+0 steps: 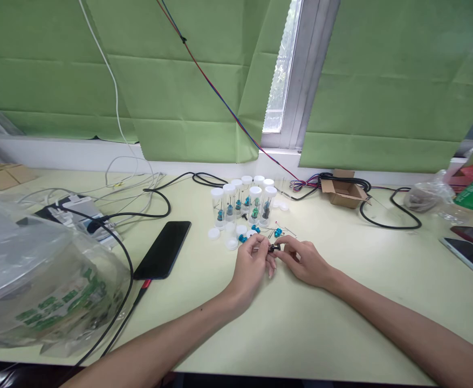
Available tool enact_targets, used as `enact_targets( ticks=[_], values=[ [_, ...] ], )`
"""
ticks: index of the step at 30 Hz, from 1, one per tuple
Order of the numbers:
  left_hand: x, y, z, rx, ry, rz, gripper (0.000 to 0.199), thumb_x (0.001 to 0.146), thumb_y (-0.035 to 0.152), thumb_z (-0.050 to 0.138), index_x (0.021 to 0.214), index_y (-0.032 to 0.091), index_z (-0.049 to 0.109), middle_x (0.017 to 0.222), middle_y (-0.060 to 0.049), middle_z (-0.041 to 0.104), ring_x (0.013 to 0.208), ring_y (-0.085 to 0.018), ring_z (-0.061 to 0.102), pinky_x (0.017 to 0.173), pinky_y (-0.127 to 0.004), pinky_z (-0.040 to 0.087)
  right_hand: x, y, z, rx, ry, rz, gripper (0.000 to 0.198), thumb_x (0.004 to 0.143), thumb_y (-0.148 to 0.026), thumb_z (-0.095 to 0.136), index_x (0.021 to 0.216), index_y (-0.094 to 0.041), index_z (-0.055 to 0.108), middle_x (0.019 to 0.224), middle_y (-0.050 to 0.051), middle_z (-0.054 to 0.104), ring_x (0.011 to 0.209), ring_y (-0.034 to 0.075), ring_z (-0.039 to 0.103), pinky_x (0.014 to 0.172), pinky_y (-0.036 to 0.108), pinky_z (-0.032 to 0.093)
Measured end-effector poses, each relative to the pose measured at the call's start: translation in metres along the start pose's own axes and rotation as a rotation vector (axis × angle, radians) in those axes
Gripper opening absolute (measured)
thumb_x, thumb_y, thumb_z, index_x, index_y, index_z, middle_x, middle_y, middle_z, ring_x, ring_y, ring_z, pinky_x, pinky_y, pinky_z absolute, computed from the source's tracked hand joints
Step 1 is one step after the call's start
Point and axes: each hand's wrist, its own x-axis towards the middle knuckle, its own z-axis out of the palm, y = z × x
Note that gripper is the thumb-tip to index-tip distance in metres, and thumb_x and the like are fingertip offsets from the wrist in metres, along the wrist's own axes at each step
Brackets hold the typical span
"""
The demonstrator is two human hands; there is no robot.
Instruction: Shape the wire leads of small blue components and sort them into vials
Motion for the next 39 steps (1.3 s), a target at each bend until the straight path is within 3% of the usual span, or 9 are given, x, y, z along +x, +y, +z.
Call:
enact_targets(
  ticks=[9,19,27,31,34,39],
  values=[
    [-0.0008,-0.0007,0.0009,-0.011,0.000,-0.019,0.030,0.085,0.046,0.059,0.075,0.020,0.051,0.053,0.003,0.054,0.044,-0.010,0.048,0.045,-0.021,0.040,0.0022,-0.0019,-0.0018,-0.030,0.001,-0.006,0.018,0.099,-0.032,0.044,0.096,-0.021,0.057,0.056,-0.005,0.050,0.048,0.012,0.043,0.054,0.024,0.038],
    [-0.0023,0.0004,0.0019,-0.010,0.002,-0.036,0.031,0.084,0.048,0.060,0.074,0.020,0.051,0.057,0.002,0.057,0.044,-0.009,0.049,0.044,-0.021,0.039,0.0039,-0.0013,-0.0016,-0.048,-0.018,-0.031,0.033,0.102,-0.032,0.038,0.073,-0.021,0.050,0.056,-0.004,0.049,0.047,0.011,0.044,0.053,0.023,0.037],
    [-0.0019,-0.0025,0.0022,-0.009,-0.002,-0.032,0.032,0.084,0.048,0.060,0.075,0.019,0.051,0.057,0.001,0.058,0.042,-0.009,0.049,0.042,-0.021,0.039,0.0036,0.0007,-0.0029,-0.050,-0.020,-0.048,0.042,0.103,-0.034,0.034,0.066,-0.021,0.047,0.052,-0.004,0.045,0.046,0.011,0.041,0.052,0.024,0.036],
    [-0.0001,-0.0015,0.0006,-0.007,0.001,-0.012,0.029,0.086,0.046,0.057,0.076,0.020,0.051,0.056,0.002,0.056,0.043,-0.009,0.048,0.044,-0.021,0.040,0.0024,-0.0012,-0.0032,-0.036,0.004,-0.002,0.028,0.102,-0.035,0.039,0.088,-0.020,0.058,0.056,-0.005,0.049,0.048,0.011,0.043,0.054,0.024,0.037],
    [0.0011,0.0000,-0.0008,-0.005,0.012,0.006,0.026,0.088,0.043,0.056,0.077,0.020,0.050,0.051,0.004,0.052,0.044,-0.010,0.047,0.045,-0.021,0.040,0.0009,-0.0027,-0.0026,0.018,0.006,0.014,0.024,0.099,-0.037,0.047,0.113,-0.019,0.053,0.056,-0.007,0.049,0.048,0.011,0.041,0.054,0.023,0.037],
    [0.0011,-0.0009,-0.0010,0.012,0.010,0.014,0.026,0.090,0.042,0.054,0.076,0.021,0.049,0.051,0.004,0.052,0.043,-0.010,0.047,0.046,-0.021,0.039,-0.0004,-0.0017,-0.0010,0.050,-0.012,-0.003,0.021,0.098,-0.033,0.048,0.114,-0.020,0.050,0.056,-0.008,0.046,0.048,0.011,0.039,0.053,0.023,0.036]
  ],
)
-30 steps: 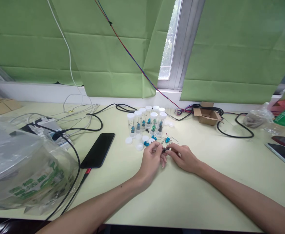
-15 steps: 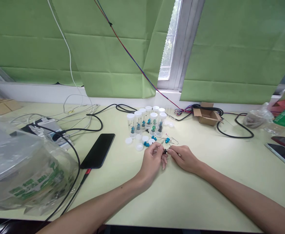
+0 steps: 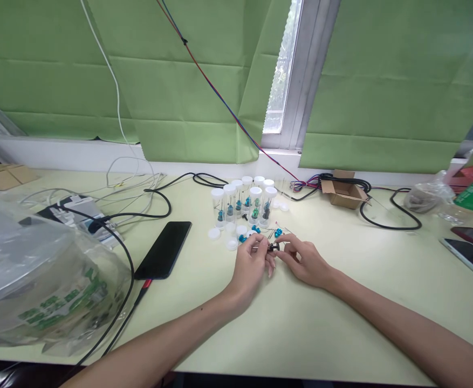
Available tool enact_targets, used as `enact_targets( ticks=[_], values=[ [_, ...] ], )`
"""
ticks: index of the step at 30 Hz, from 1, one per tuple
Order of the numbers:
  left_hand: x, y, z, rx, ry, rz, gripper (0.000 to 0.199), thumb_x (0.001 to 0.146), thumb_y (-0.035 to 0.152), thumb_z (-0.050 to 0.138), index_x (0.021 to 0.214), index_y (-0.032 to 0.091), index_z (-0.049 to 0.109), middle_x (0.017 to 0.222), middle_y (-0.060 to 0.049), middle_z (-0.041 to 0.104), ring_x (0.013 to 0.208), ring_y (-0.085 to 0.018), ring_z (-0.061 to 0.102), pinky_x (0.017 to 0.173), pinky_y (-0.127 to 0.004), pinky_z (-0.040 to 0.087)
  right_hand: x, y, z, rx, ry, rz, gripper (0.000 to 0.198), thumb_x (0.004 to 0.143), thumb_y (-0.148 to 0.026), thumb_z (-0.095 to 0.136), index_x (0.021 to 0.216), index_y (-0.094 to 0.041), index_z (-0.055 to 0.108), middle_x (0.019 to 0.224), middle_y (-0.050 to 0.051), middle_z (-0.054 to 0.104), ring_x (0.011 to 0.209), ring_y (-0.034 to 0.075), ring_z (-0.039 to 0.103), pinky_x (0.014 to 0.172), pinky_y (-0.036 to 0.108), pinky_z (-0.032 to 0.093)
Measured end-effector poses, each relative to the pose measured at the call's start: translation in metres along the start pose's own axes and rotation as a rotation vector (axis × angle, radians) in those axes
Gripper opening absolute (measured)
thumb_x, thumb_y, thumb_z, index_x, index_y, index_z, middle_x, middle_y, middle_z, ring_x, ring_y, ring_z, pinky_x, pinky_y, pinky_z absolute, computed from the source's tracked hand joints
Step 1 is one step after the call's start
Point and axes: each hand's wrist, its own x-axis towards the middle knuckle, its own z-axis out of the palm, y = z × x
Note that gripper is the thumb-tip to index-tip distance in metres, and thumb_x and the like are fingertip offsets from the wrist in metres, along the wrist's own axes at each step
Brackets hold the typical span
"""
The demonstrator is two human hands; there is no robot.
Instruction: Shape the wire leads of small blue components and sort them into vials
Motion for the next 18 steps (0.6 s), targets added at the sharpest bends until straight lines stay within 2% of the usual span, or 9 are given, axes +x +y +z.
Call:
enact_targets(
  ticks=[18],
  values=[
    [-0.0015,-0.0017,0.0016,0.000,-0.003,-0.022,0.027,0.089,0.042,0.055,0.077,0.019,0.050,0.058,0.002,0.056,0.046,-0.009,0.050,0.044,-0.020,0.041,0.0018,0.0011,-0.0005,-0.063,0.021,-0.018,0.012,0.099,-0.027,0.045,0.096,-0.020,0.055,0.057,-0.006,0.046,0.048,0.011,0.039,0.055,0.023,0.036]
  ],
)
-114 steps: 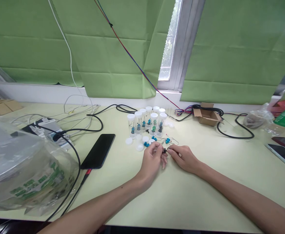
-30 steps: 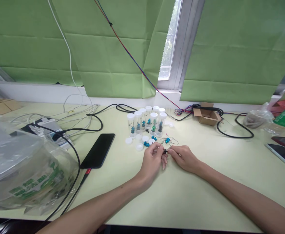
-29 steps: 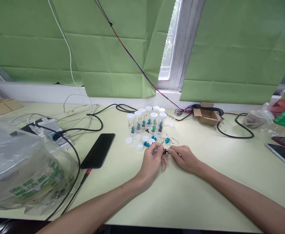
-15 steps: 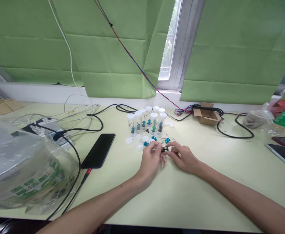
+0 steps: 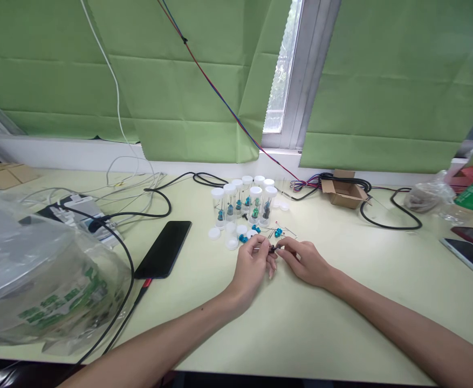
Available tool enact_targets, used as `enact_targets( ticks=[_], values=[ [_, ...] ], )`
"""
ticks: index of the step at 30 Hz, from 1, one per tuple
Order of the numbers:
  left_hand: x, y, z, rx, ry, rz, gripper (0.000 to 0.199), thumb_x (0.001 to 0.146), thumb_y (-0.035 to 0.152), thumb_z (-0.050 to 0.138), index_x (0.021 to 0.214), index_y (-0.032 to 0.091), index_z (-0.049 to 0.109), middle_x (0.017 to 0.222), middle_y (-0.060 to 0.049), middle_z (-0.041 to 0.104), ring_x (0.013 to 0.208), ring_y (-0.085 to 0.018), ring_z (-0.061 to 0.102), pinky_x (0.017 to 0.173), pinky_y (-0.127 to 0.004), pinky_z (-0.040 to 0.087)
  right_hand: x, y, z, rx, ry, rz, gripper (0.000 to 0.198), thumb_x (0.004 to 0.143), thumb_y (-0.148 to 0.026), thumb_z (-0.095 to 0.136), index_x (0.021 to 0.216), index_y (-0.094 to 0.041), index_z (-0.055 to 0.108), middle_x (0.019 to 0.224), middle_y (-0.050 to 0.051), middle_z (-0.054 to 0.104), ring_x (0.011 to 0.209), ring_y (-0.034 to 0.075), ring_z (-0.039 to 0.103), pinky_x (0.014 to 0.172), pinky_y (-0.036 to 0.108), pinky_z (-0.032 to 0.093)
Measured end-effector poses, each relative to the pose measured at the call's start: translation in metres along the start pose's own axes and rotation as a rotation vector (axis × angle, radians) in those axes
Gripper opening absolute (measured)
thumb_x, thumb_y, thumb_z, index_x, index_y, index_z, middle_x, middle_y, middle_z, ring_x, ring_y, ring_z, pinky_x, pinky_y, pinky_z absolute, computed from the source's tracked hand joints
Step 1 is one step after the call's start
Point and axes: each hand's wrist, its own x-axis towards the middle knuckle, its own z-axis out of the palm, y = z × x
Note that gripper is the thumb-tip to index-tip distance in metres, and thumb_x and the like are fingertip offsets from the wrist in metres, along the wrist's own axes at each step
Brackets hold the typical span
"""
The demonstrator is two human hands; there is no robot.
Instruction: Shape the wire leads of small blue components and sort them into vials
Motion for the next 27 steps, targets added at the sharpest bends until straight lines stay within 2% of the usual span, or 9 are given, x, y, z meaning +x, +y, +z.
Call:
enact_targets(
  ticks=[8,14,21,24,27],
  values=[
    [-0.0001,-0.0015,0.0007,-0.001,-0.002,-0.023,0.027,0.088,0.043,0.056,0.077,0.018,0.051,0.058,0.000,0.058,0.044,-0.010,0.049,0.043,-0.021,0.041,0.0010,-0.0004,-0.0014,-0.007,-0.025,-0.021,0.023,0.100,-0.026,0.040,0.081,-0.020,0.052,0.059,-0.005,0.047,0.048,0.010,0.042,0.054,0.023,0.035],
    [0.0006,-0.0021,0.0012,0.009,-0.005,-0.023,0.028,0.087,0.044,0.055,0.076,0.018,0.051,0.058,0.000,0.058,0.043,-0.009,0.049,0.042,-0.021,0.040,0.0020,0.0005,-0.0010,-0.001,-0.038,-0.019,0.032,0.101,-0.027,0.037,0.071,-0.021,0.042,0.054,-0.006,0.043,0.047,0.010,0.041,0.054,0.023,0.034],
    [-0.0001,-0.0021,0.0010,0.009,-0.008,-0.025,0.028,0.087,0.044,0.055,0.076,0.019,0.050,0.059,0.000,0.059,0.044,-0.009,0.050,0.043,-0.021,0.041,0.0020,0.0000,-0.0016,0.008,-0.042,-0.006,0.035,0.102,-0.029,0.036,0.067,-0.022,0.040,0.054,-0.005,0.043,0.047,0.010,0.041,0.054,0.023,0.035],
    [0.0004,-0.0010,0.0007,0.002,0.001,-0.015,0.028,0.087,0.045,0.056,0.076,0.019,0.051,0.061,0.000,0.060,0.046,-0.010,0.051,0.043,-0.021,0.041,0.0017,-0.0010,-0.0019,0.008,-0.039,0.012,0.030,0.102,-0.029,0.037,0.076,-0.021,0.050,0.055,-0.006,0.044,0.048,0.010,0.041,0.055,0.023,0.035],
    [0.0013,0.0010,-0.0004,-0.008,0.013,0.001,0.028,0.087,0.045,0.056,0.077,0.019,0.051,0.061,0.000,0.060,0.046,-0.010,0.051,0.045,-0.021,0.041,0.0013,-0.0018,-0.0017,0.005,-0.021,0.042,0.020,0.100,-0.030,0.040,0.100,-0.020,0.058,0.057,-0.007,0.044,0.049,0.011,0.040,0.055,0.023,0.036]
  ],
)
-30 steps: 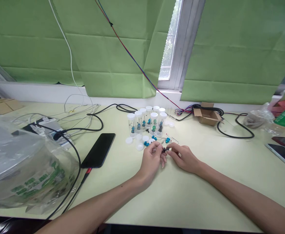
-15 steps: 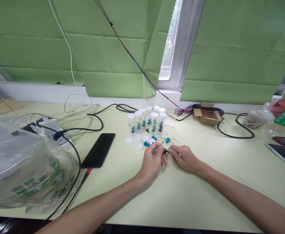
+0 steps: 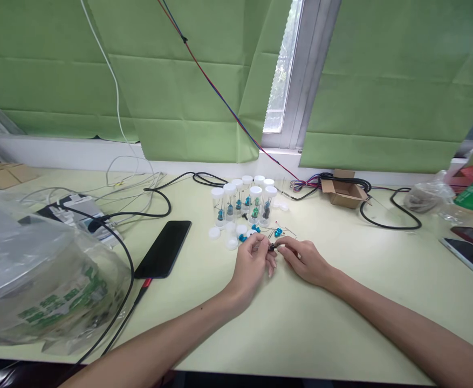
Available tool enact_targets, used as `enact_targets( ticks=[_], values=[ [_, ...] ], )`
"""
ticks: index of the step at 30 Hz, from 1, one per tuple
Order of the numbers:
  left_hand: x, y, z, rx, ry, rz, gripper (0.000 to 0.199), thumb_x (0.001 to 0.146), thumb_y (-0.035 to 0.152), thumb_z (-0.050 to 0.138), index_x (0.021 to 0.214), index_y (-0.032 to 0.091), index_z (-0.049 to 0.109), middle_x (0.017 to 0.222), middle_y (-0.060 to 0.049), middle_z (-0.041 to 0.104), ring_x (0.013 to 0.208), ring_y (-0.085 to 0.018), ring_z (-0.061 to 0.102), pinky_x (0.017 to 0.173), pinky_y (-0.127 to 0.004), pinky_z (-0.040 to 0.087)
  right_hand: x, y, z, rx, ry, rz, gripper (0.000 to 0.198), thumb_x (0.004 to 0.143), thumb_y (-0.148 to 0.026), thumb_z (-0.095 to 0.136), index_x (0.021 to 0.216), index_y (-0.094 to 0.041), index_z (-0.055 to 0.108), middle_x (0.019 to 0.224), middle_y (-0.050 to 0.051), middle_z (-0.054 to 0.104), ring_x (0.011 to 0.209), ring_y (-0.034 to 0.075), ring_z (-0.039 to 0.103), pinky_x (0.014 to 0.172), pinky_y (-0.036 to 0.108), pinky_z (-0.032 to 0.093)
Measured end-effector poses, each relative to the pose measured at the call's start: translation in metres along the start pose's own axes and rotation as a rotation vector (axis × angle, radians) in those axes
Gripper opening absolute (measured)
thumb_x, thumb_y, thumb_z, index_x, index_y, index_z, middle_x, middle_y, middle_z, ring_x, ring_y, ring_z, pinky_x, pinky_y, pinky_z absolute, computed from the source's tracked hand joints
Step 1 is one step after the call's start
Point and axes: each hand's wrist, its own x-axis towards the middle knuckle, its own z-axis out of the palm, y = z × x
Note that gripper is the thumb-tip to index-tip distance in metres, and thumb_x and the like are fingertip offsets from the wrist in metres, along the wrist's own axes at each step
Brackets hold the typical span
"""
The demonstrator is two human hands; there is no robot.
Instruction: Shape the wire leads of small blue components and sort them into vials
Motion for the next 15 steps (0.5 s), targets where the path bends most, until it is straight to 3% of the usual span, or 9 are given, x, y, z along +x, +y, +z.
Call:
enact_targets(
  ticks=[6,15],
  values=[
    [0.0011,0.0012,-0.0016,-0.003,-0.009,0.012,0.029,0.087,0.046,0.056,0.076,0.020,0.050,0.049,0.005,0.052,0.042,-0.010,0.047,0.045,-0.021,0.038,-0.0011,0.0000,0.0010,0.077,-0.010,0.008,0.024,0.097,-0.033,0.050,0.116,-0.018,0.051,0.056,-0.008,0.046,0.049,0.011,0.039,0.054,0.022,0.036],
    [-0.0011,0.0026,-0.0002,-0.022,-0.010,0.010,0.031,0.085,0.048,0.058,0.074,0.020,0.049,0.049,0.005,0.051,0.043,-0.010,0.047,0.045,-0.021,0.039,-0.0024,0.0023,0.0029,0.046,0.007,-0.024,0.018,0.098,-0.032,0.048,0.110,-0.020,0.053,0.056,-0.007,0.047,0.049,0.011,0.040,0.055,0.023,0.039]
  ],
)
